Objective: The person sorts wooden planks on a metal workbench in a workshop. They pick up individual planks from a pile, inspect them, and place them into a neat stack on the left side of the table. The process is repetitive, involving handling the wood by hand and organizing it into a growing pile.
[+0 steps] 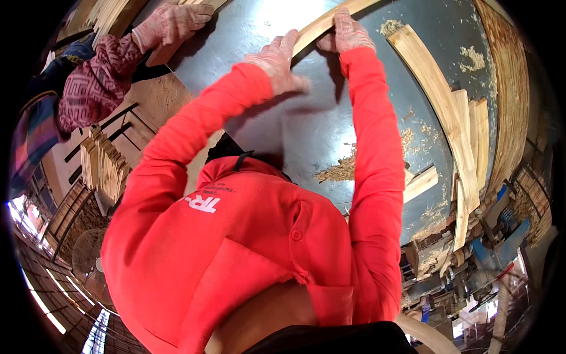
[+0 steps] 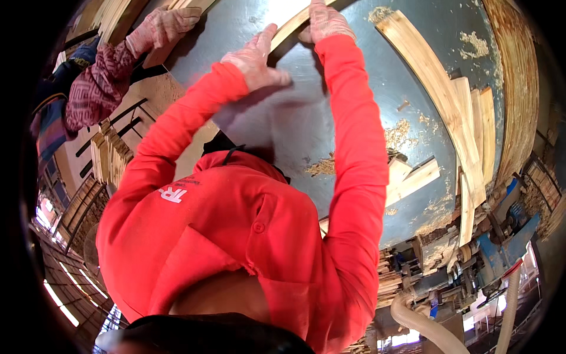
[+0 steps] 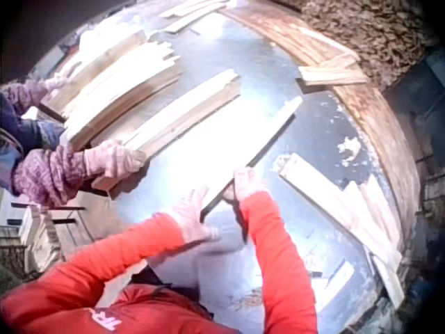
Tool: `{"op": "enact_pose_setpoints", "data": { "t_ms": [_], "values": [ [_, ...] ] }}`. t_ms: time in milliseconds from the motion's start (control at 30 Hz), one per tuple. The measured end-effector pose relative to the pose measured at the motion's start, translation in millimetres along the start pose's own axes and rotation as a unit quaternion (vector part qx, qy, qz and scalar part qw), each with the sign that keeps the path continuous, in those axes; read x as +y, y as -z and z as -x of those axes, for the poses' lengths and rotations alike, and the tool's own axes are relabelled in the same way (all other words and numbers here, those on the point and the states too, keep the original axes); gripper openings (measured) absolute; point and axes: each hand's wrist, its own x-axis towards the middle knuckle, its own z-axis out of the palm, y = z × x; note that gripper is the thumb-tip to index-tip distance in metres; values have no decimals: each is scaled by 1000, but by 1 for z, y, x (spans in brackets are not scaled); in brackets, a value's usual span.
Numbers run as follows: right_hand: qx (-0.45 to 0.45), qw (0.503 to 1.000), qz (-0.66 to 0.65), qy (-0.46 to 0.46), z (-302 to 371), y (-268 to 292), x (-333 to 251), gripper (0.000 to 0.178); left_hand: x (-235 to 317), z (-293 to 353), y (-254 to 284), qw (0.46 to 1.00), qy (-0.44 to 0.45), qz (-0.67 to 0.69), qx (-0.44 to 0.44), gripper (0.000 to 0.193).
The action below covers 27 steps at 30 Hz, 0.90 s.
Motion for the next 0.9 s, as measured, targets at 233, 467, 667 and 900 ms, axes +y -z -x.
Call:
{"op": "enact_pose_setpoints", "data": {
  "t_ms": [233, 467, 667, 900],
  "values": [
    [186, 787, 587, 31, 13, 176, 37, 108, -95, -17, 21, 997, 34, 60, 31, 51],
    [61, 762, 643, 50, 47, 177, 48, 110, -209, -9, 74, 986, 123, -61, 92, 58],
    [-82, 777, 614, 115, 111, 134, 10, 90, -167, -22, 81, 943, -42, 259, 207, 77],
    [-67, 777, 533, 327, 137, 119, -2, 55, 83, -11, -35, 971, -149, -117, -145, 88]
  ]
}}
